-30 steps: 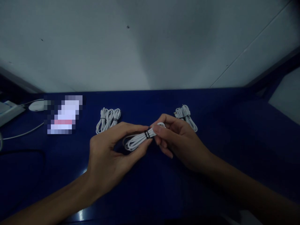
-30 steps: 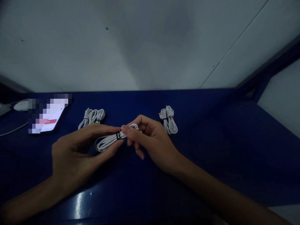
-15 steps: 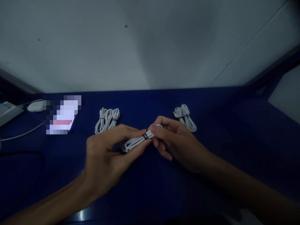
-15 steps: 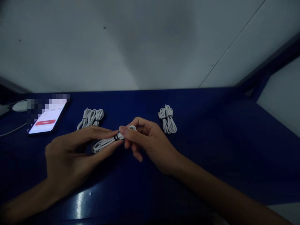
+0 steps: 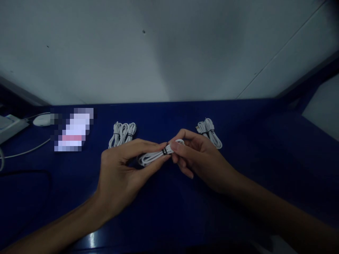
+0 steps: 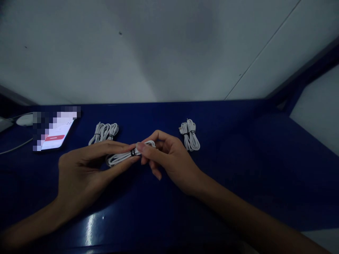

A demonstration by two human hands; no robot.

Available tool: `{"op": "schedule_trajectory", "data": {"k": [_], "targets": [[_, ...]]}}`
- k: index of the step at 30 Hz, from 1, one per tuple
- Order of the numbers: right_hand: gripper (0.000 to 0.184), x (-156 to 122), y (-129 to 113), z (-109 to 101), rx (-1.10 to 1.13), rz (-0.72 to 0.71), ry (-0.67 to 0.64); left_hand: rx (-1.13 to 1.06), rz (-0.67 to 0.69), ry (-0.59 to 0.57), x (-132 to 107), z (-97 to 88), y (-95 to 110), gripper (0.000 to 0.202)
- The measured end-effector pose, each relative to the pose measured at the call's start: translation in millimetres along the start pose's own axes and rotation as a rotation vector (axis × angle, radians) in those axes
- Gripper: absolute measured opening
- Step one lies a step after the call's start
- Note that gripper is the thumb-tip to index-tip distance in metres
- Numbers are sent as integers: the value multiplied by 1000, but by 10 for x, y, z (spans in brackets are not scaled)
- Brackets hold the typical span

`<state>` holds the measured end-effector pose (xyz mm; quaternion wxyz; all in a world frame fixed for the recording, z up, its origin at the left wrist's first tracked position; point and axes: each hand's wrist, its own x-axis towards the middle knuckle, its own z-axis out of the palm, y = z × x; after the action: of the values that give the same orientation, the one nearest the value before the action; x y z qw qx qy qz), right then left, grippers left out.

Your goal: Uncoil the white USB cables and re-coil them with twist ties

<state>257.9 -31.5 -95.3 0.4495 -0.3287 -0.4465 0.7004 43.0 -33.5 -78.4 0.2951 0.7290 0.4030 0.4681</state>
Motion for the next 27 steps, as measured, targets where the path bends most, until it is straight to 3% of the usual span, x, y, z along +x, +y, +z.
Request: {"op": "schedule_trajectory", "data": {"k": [7,27], "targets": [[17,-9,-3,-3,-57,-34,5,52,49,52,4,13,-15,33],[18,-11,-3,-12,5,18,-8,49,61,8,30,2,-16,26]]}}
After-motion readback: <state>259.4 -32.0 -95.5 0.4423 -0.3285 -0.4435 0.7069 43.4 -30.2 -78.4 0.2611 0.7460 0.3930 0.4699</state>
